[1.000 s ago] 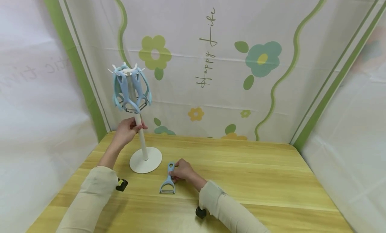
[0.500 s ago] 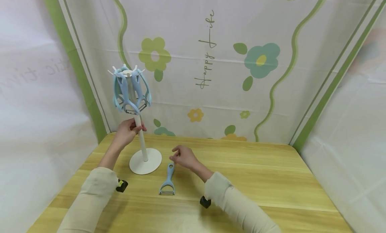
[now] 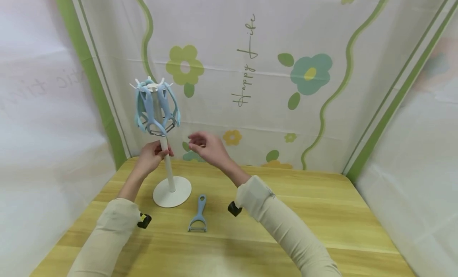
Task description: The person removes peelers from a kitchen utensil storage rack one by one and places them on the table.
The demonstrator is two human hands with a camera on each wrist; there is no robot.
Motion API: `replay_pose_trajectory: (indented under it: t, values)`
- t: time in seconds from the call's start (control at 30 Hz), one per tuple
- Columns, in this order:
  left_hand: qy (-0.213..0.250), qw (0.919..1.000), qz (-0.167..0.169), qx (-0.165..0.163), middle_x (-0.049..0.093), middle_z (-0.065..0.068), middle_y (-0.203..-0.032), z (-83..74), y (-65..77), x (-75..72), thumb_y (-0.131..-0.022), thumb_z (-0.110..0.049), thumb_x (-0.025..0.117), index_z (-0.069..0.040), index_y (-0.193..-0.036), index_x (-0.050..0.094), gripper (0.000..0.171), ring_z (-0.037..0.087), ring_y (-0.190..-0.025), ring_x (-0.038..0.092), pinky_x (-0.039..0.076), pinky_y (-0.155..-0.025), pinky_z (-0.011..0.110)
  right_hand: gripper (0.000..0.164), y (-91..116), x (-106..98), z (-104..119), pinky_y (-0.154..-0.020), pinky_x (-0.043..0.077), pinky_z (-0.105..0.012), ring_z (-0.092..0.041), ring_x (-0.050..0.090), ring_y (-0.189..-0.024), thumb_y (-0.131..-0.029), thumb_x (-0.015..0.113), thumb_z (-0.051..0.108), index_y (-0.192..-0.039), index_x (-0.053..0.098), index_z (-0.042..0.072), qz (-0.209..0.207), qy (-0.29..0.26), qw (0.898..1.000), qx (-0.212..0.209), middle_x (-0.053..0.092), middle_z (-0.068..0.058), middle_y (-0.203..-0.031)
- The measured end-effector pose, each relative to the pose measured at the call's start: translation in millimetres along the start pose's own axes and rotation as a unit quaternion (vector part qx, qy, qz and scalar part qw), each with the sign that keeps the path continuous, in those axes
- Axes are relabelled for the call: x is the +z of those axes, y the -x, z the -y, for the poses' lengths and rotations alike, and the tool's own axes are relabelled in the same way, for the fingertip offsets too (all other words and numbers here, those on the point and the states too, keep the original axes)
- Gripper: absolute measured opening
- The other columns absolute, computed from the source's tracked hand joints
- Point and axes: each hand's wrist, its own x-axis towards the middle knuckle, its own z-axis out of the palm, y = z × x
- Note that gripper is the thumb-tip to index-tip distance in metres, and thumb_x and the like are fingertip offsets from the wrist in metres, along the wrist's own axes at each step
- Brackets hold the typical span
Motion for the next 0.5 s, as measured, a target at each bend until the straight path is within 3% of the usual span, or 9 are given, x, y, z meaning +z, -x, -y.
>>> replay_pose_trajectory:
  t: [0.3, 0.5]
  values:
    - [-0.004, 1.0, 0.007, 0.005, 0.068, 0.018, -0.093, 2.8, 3.0, 0.9, -0.096, -0.007, 0.049, 0.0, -0.098, 0.058, 0.012, 0.029, -0.091, 0.062, 0.05, -0.077, 0.035, 0.027, -34.2, -11.2, 34.1, -0.075, 0.052, -0.019, -0.006, 0.063, -0.092, -0.091, 0.062, 0.024, -0.116, 0.061, 0.013, -0.022, 0.005, 1.0, -0.008, 0.067, 0.002, -0.104]
    - [0.005, 0.9998, -0.001, 0.021, 0.067, 0.024, -0.092, -4.6, 3.6, -1.6, -0.096, -0.006, 0.049, 0.005, -0.098, 0.059, 0.015, 0.033, -0.091, 0.063, 0.051, -0.074, 0.033, 0.032, -54.8, -15.3, 57.4, -0.079, 0.051, -0.017, -0.006, 0.062, -0.1, -0.09, 0.062, 0.025, -0.119, 0.06, 0.013, -0.029, -0.01, 0.999, -0.011, 0.065, 0.0, -0.114]
